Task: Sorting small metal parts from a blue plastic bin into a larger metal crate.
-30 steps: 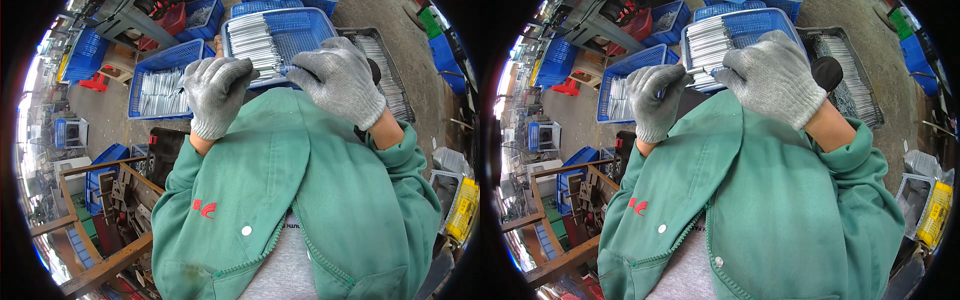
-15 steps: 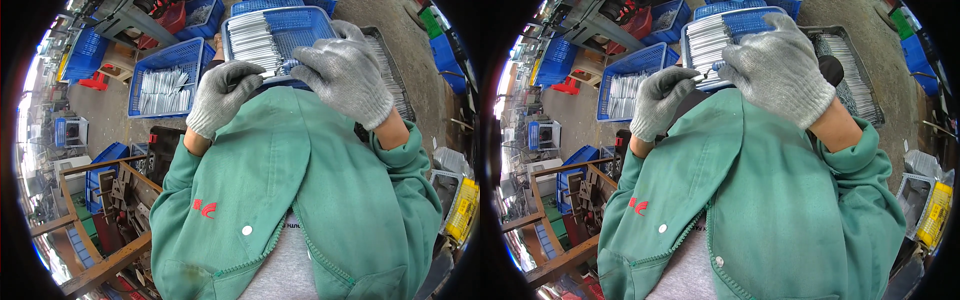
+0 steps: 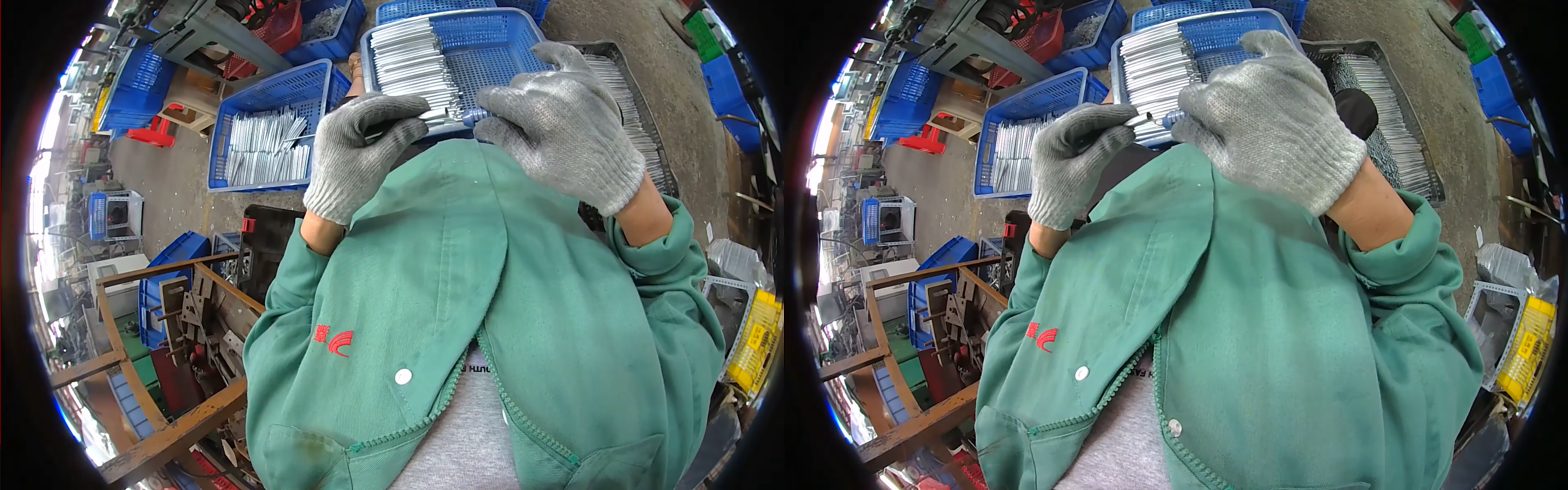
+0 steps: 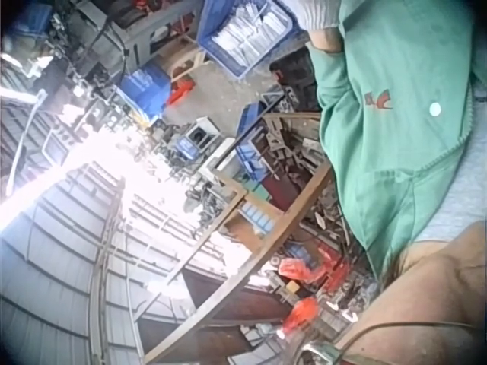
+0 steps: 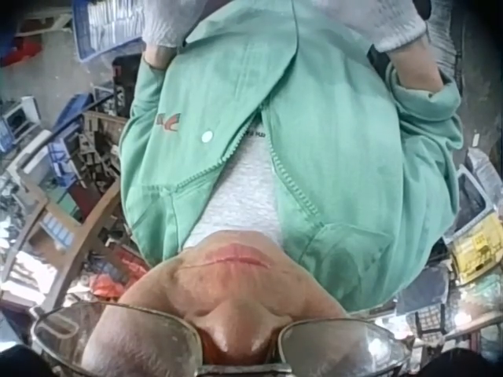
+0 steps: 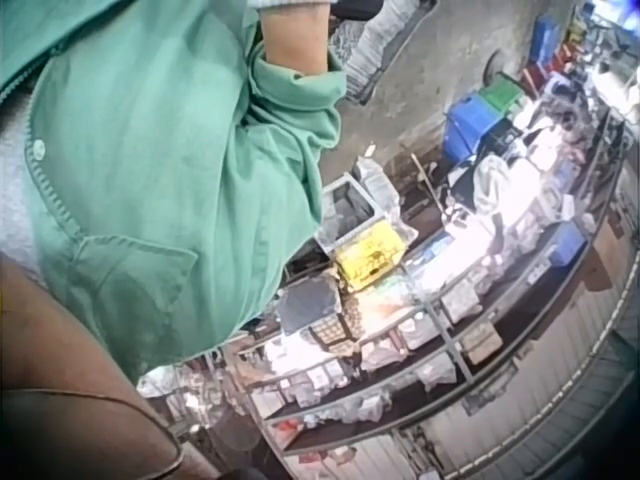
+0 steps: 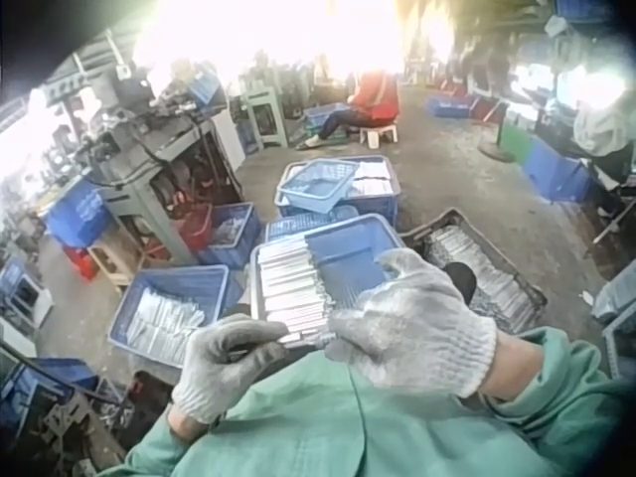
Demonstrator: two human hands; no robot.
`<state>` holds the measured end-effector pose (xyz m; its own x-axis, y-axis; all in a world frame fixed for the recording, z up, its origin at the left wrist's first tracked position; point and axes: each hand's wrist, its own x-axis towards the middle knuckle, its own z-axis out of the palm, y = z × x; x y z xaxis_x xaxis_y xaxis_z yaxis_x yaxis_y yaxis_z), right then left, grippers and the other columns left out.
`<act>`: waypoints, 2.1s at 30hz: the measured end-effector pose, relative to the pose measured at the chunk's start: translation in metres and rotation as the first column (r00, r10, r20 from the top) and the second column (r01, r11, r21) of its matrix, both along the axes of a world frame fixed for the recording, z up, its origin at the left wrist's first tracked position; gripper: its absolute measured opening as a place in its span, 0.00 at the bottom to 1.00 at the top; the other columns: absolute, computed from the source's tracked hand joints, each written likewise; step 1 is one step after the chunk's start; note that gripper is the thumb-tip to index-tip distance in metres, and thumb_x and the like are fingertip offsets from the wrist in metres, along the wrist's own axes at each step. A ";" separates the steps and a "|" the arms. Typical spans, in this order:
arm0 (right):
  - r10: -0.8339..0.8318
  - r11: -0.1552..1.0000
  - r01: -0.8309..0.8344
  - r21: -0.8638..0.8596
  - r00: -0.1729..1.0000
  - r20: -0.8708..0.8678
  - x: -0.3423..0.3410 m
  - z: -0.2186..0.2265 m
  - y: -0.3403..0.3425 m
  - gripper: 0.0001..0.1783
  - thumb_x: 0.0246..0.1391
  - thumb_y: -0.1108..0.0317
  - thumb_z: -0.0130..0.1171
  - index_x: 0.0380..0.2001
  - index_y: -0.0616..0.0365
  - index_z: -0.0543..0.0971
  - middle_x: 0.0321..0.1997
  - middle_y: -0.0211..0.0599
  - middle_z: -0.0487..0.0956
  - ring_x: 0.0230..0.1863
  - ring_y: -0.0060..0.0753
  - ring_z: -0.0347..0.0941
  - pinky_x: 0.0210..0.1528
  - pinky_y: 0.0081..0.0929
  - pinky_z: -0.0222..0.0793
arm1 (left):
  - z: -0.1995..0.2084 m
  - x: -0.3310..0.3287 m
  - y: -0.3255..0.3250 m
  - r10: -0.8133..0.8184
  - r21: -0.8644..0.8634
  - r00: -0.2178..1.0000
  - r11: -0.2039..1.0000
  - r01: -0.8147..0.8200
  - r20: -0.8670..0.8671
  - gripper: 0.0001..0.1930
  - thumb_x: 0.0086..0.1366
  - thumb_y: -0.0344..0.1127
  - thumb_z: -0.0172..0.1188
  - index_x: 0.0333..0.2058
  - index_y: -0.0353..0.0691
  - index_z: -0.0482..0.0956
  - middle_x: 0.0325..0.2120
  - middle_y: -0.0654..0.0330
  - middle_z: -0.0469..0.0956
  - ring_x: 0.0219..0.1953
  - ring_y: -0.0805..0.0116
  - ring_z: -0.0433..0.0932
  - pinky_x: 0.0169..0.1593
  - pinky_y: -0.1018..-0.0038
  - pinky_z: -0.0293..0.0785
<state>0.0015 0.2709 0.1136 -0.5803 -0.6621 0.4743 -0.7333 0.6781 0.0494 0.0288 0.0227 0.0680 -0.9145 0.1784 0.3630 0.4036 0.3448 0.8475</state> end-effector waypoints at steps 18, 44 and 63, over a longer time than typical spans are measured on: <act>-0.048 0.999 0.048 -0.020 0.999 -0.001 -0.011 -0.003 -0.005 0.11 0.53 0.55 0.65 0.33 0.47 0.86 0.23 0.24 0.83 0.24 0.24 0.75 0.61 0.31 0.66 | 0.002 0.001 0.003 0.049 -0.193 0.962 0.976 -0.104 -0.270 0.14 0.52 0.24 0.70 0.39 0.42 0.87 0.35 0.61 0.83 0.31 0.72 0.78 0.37 0.78 0.75; 0.020 0.966 -0.030 -0.256 0.999 -0.038 -0.015 0.007 -0.011 0.14 0.56 0.50 0.64 0.35 0.47 0.87 0.29 0.26 0.86 0.27 0.25 0.79 0.60 0.30 0.68 | 0.004 0.006 0.009 0.078 -0.100 0.997 0.992 -0.080 -0.024 0.11 0.61 0.26 0.66 0.43 0.34 0.84 0.32 0.60 0.84 0.28 0.75 0.77 0.32 0.81 0.72; -0.054 0.998 0.053 0.021 0.997 0.049 0.002 0.017 -0.010 0.13 0.56 0.51 0.64 0.35 0.45 0.87 0.27 0.25 0.85 0.26 0.22 0.77 0.61 0.30 0.66 | -0.002 0.000 0.015 0.166 0.045 0.955 0.986 -0.160 -0.247 0.11 0.54 0.27 0.72 0.38 0.37 0.86 0.34 0.58 0.84 0.30 0.74 0.79 0.35 0.80 0.78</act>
